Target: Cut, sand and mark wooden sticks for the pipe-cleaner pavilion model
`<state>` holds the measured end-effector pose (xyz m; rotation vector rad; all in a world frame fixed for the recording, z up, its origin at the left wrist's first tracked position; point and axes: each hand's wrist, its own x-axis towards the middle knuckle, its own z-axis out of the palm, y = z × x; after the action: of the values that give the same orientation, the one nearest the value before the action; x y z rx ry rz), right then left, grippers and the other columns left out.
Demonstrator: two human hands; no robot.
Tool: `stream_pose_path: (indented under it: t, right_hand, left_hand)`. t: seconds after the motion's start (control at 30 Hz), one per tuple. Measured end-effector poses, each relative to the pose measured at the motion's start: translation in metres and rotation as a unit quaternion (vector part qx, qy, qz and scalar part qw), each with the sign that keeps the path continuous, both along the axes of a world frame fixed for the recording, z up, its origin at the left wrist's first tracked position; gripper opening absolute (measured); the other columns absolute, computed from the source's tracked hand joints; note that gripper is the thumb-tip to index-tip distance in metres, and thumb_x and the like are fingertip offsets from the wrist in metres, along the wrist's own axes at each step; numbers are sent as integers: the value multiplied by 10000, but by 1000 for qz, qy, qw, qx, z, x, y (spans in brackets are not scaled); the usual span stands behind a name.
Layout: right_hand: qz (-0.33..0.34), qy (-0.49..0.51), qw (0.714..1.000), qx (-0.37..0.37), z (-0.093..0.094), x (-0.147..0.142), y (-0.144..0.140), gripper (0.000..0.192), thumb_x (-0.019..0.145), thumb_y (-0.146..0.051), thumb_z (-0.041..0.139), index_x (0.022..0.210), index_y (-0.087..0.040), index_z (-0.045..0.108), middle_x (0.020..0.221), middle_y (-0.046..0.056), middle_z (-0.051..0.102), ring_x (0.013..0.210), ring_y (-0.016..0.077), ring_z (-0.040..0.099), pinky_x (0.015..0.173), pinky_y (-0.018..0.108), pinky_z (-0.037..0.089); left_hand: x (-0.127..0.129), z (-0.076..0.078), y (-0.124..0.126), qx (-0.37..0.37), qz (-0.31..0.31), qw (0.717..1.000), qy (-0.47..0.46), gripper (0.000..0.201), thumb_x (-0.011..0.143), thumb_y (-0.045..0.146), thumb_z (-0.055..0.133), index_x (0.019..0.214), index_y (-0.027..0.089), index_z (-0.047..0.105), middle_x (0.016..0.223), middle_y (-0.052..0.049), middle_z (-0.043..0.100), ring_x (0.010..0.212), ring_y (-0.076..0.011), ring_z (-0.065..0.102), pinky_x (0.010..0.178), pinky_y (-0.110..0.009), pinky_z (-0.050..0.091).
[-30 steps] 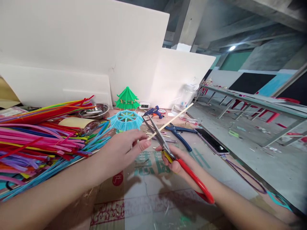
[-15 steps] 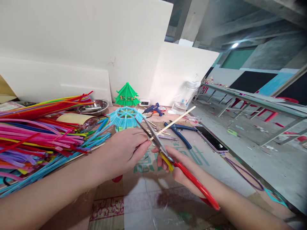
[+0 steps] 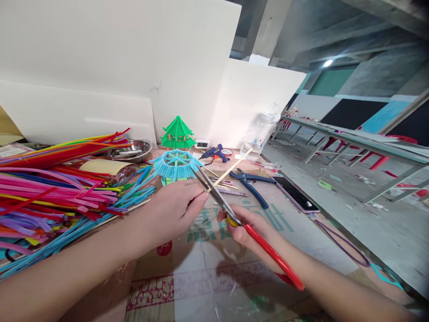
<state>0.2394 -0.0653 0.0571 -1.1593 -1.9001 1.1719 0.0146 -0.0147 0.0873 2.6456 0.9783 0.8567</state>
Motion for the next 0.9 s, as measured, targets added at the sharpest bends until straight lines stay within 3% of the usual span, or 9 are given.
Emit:
stream_pose_path:
  t: [0.1,0.3,0.4,0.5,0.7,0.9]
  right_hand:
    - [-5,8,1000,-6,-3,0,3,621,801,-774,526,1000,-187,558,738,-10,468,594,114,376,503,228,320]
    - [14,-50,997,55,7,3,6,638,819,-804,445,967,-197,575,835,44,578,745,181,531,641,279,437]
    - [45,-77,996,25,13,5,4,601,842,-773,453,1024,-210,554,899,47,584,787,187,539,694,292,449]
    - [31,-86,996,5,13,4,4,583,851,-747,482,1089,-217,533,889,31,554,788,184,516,707,300,437]
    - [21,-63,997,39,3,-4,15,525,859,-693,532,987,-184,536,814,4,494,719,151,447,640,272,385]
    - [6,-51,998,48,-2,0,23,455,875,-627,564,870,-173,539,685,-32,446,602,114,408,545,235,324]
  left_hand:
    - [1,-1,1,-8,6,1000,3,354,996,247,370,654,195,447,642,24,496,596,-137,470,605,-287,318]
    - [1,-7,-3,68,17,996,52,343,1004,238,348,737,182,556,728,-16,596,697,-178,570,679,-318,393]
    - [2,-10,-8,115,3,991,64,318,1002,205,342,845,166,616,862,-56,670,852,-211,625,776,-338,437]
    - [4,-12,-10,138,-1,988,71,314,1002,199,347,882,157,635,886,-69,686,875,-220,634,794,-343,455]
    - [5,-10,-1,125,32,989,65,336,1005,199,337,833,157,622,844,-66,681,815,-220,633,758,-339,466]
    - [2,-7,1,76,65,991,84,363,1011,258,331,726,190,545,665,-5,539,636,-182,522,675,-315,411]
